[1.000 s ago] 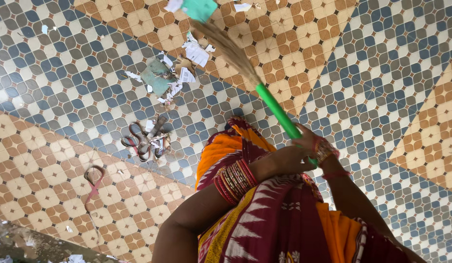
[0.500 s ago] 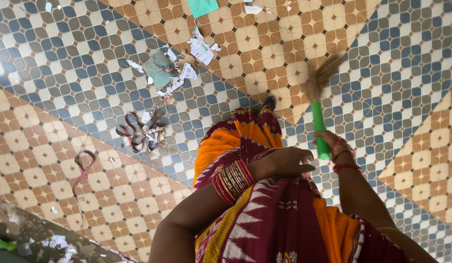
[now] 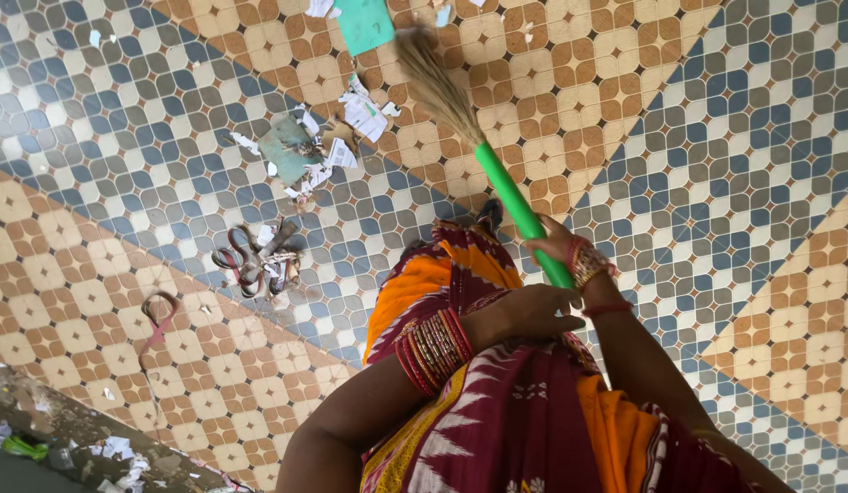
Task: The person sweeps scraps of paper and debris across a tiled floor using a broom.
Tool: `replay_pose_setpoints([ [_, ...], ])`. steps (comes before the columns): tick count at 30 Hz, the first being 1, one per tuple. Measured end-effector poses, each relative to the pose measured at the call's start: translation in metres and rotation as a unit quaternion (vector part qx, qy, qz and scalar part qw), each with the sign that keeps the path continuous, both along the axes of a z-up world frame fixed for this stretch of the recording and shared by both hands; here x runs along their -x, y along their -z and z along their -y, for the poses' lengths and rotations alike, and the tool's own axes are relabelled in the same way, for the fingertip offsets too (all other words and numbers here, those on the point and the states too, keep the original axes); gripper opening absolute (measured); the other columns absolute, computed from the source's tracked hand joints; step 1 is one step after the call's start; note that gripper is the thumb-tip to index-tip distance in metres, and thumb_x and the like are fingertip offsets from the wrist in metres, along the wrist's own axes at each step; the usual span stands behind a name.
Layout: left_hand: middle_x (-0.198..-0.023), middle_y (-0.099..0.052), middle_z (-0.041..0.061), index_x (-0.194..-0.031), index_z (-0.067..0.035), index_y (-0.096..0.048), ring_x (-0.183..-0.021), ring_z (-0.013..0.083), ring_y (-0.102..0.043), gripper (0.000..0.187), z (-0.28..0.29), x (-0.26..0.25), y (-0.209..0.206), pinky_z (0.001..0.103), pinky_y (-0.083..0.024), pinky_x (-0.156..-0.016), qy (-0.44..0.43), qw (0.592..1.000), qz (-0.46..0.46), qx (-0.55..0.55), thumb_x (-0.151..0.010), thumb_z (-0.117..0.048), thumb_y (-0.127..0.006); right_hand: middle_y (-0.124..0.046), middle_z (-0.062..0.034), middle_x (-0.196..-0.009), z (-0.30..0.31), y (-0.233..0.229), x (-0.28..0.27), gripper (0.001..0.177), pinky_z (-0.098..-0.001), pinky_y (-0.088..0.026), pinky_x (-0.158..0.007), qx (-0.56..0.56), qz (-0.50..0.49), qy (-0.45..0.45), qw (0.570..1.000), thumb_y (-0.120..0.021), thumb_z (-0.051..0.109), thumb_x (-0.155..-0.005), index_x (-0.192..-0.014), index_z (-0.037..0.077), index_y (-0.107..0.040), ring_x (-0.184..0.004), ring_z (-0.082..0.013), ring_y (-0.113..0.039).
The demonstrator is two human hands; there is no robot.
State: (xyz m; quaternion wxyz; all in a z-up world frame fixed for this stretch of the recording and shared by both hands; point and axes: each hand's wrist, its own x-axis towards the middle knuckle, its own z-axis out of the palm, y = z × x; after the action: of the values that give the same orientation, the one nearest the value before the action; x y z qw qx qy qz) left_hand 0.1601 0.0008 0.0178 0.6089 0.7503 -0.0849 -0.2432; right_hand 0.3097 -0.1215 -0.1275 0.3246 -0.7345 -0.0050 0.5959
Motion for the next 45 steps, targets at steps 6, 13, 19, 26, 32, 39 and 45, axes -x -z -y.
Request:
replay_pose_setpoints([
  [6,-0.112,-0.075,0.015,-0.127,-0.007,-0.064,-0.104,0.0335,-0.072,0.054,0.003,-0.026,-0.010,0.043,-0.056,-0.091,0.025,0.999,-0.018,-0.021,-0.093,-0.049,-0.059,-0.071,-0.0150,-0.096,0.123,-0.032,0.003,0.071,-0.0362,-0.063,-0.062,-0.012,0.105,0.066,0.992,-0.074,0.008,-0.081,-0.146,0.009,-0.045,-0.071,-0.0205,-0.072],
  [13,-0.108,-0.076,0.014,-0.125,-0.007,-0.065,-0.101,0.0323,-0.073,0.053,0.012,-0.041,-0.001,0.042,-0.056,-0.089,0.038,0.999,-0.026,0.004,-0.093,-0.048,-0.059,-0.067,-0.0157,-0.088,0.171,-0.024,-0.050,0.048,-0.0410,-0.059,-0.059,0.071,0.065,0.201,0.975,-0.071,0.009,-0.084,-0.129,0.001,-0.055,-0.066,-0.0267,-0.067],
  [19,-0.108,-0.076,0.015,-0.124,-0.007,-0.065,-0.100,0.0322,-0.074,0.049,0.022,-0.049,0.004,0.042,-0.057,-0.090,0.023,0.999,-0.023,0.012,-0.094,-0.046,-0.060,-0.070,-0.0177,-0.086,0.110,0.021,-0.077,0.041,-0.0447,-0.060,-0.058,0.073,0.023,0.176,0.981,-0.073,0.016,-0.081,-0.116,0.002,-0.058,-0.066,-0.0295,-0.070],
  [26,-0.111,-0.075,0.017,-0.128,-0.009,-0.064,-0.103,0.0343,-0.073,0.051,0.028,-0.070,0.005,0.044,-0.057,-0.089,0.021,0.999,-0.030,-0.020,-0.094,-0.047,-0.060,-0.069,-0.0163,-0.089,-0.002,0.055,-0.064,0.064,-0.0384,-0.063,-0.056,0.060,-0.013,-0.018,0.998,-0.071,0.009,-0.080,-0.137,0.003,-0.044,-0.065,-0.0257,-0.070],
  [32,-0.115,-0.073,0.018,-0.129,-0.008,-0.063,-0.104,0.0349,-0.072,0.053,0.033,-0.086,0.005,0.044,-0.056,-0.093,0.035,0.999,0.004,-0.029,-0.094,-0.048,-0.058,-0.069,-0.0141,-0.086,0.028,0.009,-0.091,0.085,-0.0363,-0.060,-0.055,-0.010,-0.013,-0.028,0.999,-0.071,0.006,-0.080,-0.153,0.013,-0.028,-0.062,-0.0206,-0.066],
  [39,-0.115,-0.074,0.019,-0.126,-0.007,-0.065,-0.106,0.0349,-0.071,0.053,0.031,-0.102,0.011,0.044,-0.056,-0.093,0.050,0.998,0.026,-0.037,-0.095,-0.049,-0.060,-0.068,-0.0145,-0.084,0.134,-0.004,-0.084,0.081,-0.0356,-0.057,-0.053,-0.023,0.068,0.112,0.991,-0.070,0.010,-0.082,-0.155,0.012,-0.037,-0.062,-0.0216,-0.065],
  [45,-0.107,-0.076,0.015,-0.122,-0.006,-0.065,-0.099,0.0331,-0.074,0.053,0.026,-0.136,0.018,0.042,-0.057,-0.088,0.055,0.998,0.028,-0.010,-0.092,-0.050,-0.061,-0.065,-0.0107,-0.084,0.165,-0.032,-0.119,0.051,-0.0347,-0.058,-0.056,0.045,0.051,0.268,0.961,-0.070,0.018,-0.090,-0.133,0.005,-0.047,-0.065,-0.0199,-0.065],
])
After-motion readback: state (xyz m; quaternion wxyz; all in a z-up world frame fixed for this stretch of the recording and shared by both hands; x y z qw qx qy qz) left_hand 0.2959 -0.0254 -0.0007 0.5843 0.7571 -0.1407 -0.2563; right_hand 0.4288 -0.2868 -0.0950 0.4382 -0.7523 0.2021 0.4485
